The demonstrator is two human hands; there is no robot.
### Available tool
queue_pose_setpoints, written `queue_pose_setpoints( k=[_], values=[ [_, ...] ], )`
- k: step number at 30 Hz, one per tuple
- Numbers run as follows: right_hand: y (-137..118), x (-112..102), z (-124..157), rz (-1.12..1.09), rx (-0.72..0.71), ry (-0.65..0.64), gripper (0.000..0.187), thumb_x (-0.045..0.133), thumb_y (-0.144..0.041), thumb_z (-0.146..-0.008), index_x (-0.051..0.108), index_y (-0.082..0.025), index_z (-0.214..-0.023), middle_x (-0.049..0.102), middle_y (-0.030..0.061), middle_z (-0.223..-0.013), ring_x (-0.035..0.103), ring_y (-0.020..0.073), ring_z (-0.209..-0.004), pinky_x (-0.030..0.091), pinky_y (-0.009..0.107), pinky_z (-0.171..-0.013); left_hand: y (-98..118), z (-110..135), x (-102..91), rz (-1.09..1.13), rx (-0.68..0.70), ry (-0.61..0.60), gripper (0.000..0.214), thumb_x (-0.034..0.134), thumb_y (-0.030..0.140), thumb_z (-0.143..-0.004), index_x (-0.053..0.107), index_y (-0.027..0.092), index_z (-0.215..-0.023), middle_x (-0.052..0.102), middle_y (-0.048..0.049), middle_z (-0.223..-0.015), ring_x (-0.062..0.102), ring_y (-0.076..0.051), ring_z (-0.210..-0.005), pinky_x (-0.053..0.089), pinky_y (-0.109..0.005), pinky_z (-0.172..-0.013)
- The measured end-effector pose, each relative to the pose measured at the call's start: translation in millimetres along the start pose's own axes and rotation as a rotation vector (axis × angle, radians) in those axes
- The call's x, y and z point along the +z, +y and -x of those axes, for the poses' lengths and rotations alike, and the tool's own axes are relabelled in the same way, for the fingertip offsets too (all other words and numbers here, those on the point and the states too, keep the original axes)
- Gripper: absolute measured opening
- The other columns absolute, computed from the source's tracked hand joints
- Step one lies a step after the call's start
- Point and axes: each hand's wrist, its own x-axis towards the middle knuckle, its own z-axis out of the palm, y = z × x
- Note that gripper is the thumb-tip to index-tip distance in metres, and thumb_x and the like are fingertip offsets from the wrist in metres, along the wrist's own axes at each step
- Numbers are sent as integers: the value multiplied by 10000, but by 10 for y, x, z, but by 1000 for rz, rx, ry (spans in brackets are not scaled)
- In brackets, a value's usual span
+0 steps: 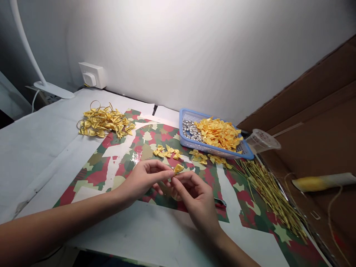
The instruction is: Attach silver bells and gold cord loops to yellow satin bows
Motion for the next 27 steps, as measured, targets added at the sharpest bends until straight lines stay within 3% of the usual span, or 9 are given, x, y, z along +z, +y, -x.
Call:
queue_pose_setpoints(
  k=[4, 8, 14, 17, 22, 27],
  values=[
    [-19, -23, -15, 11, 57, -59, 180, 652, -364, -793, 606, -193, -762, 662, 11, -667, 569, 124, -537, 452, 235, -491, 1, -21, -30, 18, 38, 29, 193, 721, 316, -714, 624, 150, -704, 594, 35, -545, 555, -69, -461, 432, -135, -389],
    [-46, -58, -20, 87, 23, -53, 170, 642, -361, -803, 612, -197, -769, 675, 28, -703, 611, 155, -629, 477, 254, -550, 11, -36, -54, 51, 26, 28, 268, 756, 348, -678, 588, 148, -737, 608, 24, -602, 621, -104, -528, 457, -146, -387],
    [-42, -118, -57, 112, 40, -68, 254, 561, -421, -855, 609, -186, -938, 654, 16, -646, 593, 147, -573, 492, 256, -549, 33, -30, -34, -38, 68, 34, 257, 710, 356, -724, 555, 152, -733, 611, 22, -585, 630, -119, -516, 478, -172, -395],
    [-58, -124, -59, 158, 44, -127, 267, 542, -425, -860, 642, -178, -854, 626, 12, -621, 561, 138, -543, 477, 252, -526, 26, -26, -23, -77, 103, 31, 219, 676, 338, -753, 550, 159, -736, 615, 19, -574, 645, -136, -543, 493, -181, -405],
    [-80, -118, -56, 263, -22, -69, 233, 599, -388, -819, 639, -184, -716, 640, 26, -684, 559, 151, -603, 456, 259, -558, -14, -17, -21, -113, 138, 35, 212, 671, 337, -759, 566, 155, -735, 639, -1, -642, 670, -155, -665, 535, -188, -475],
    [-64, -93, -67, 167, 32, -69, 259, 605, -418, -808, 644, -178, -720, 615, 20, -663, 521, 139, -573, 428, 247, -524, -16, -13, -9, -111, 114, 18, 212, 661, 343, -766, 580, 150, -734, 658, -15, -666, 657, -140, -671, 531, -183, -507]
  ],
)
